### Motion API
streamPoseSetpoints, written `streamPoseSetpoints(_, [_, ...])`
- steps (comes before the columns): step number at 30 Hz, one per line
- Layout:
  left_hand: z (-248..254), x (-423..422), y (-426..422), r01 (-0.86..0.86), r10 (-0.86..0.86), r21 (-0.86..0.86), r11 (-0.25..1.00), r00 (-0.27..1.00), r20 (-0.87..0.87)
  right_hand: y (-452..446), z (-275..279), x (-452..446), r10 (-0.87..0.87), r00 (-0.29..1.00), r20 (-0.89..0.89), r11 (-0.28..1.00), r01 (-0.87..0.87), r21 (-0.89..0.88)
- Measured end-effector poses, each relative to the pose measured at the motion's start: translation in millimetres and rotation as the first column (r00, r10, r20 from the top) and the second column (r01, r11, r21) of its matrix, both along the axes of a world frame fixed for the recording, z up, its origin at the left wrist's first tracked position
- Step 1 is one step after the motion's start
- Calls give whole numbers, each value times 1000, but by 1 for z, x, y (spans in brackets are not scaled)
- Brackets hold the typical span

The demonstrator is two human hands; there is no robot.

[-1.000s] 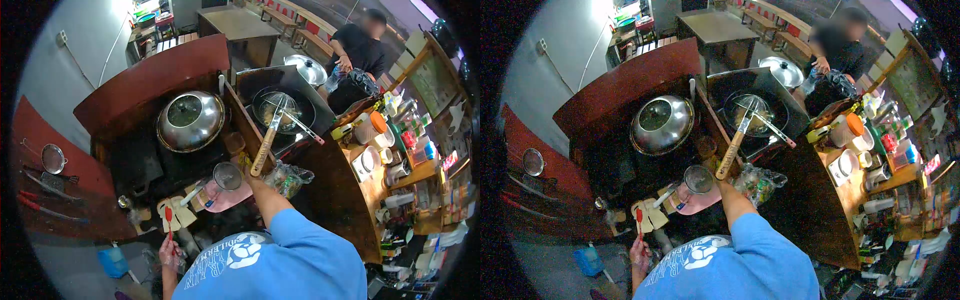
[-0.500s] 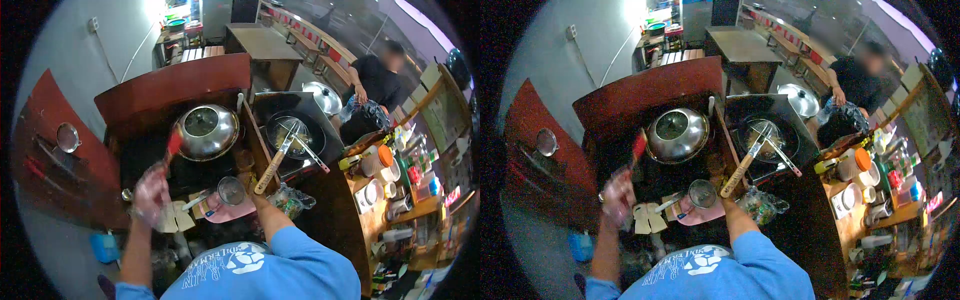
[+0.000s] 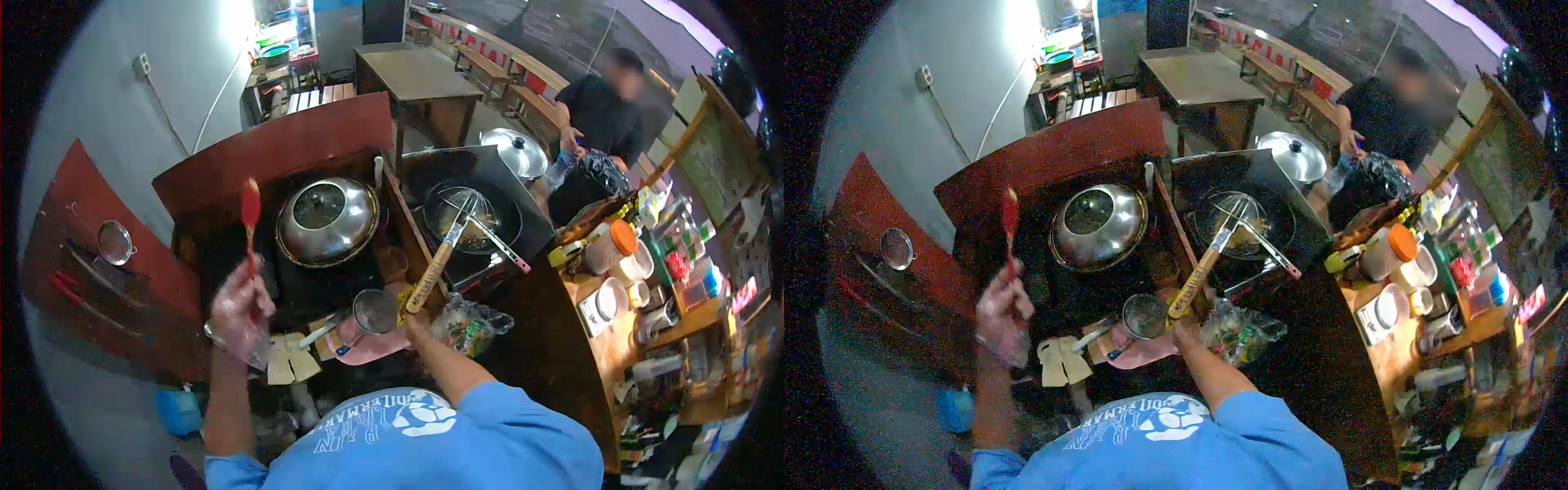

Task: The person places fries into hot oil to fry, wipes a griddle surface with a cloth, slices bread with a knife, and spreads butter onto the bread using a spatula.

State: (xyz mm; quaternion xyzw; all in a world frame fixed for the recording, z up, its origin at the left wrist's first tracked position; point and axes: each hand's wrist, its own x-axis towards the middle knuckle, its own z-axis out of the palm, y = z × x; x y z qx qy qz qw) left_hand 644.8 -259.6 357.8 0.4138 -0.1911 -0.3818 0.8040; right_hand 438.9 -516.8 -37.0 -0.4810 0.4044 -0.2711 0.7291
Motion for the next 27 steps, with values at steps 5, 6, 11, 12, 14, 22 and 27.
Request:
streamPoseSetpoints(5, [-147,-55,55,15,32,214,977,976,-215,25,46,9,-235,921,310,968,194,157])
streamPoseSetpoints(6, [-162,-61,64,98,-36,267,959,973,-227,31,52,12,-258,906,336,963,211,169])
streamPoseSetpoints(11, [-197,-78,88,174,-83,252,952,939,-333,58,-30,30,-49,976,214,949,-22,316])
streamPoseSetpoints(12, [-200,-76,89,147,-60,265,953,948,-312,68,-12,33,11,981,191,931,-80,356])
streamPoseSetpoints(14, [-214,-67,97,122,-38,276,953,956,-291,104,53,17,216,975,-58,939,-224,-261])
streamPoseSetpoints(22, [-255,-39,112,-61,200,410,910,931,-306,196,106,60,348,857,381,530,-515,674])
streamPoseSetpoints(27, [-290,-15,134,-111,214,352,929,939,-269,244,122,105,819,506,270,493,-862,119])
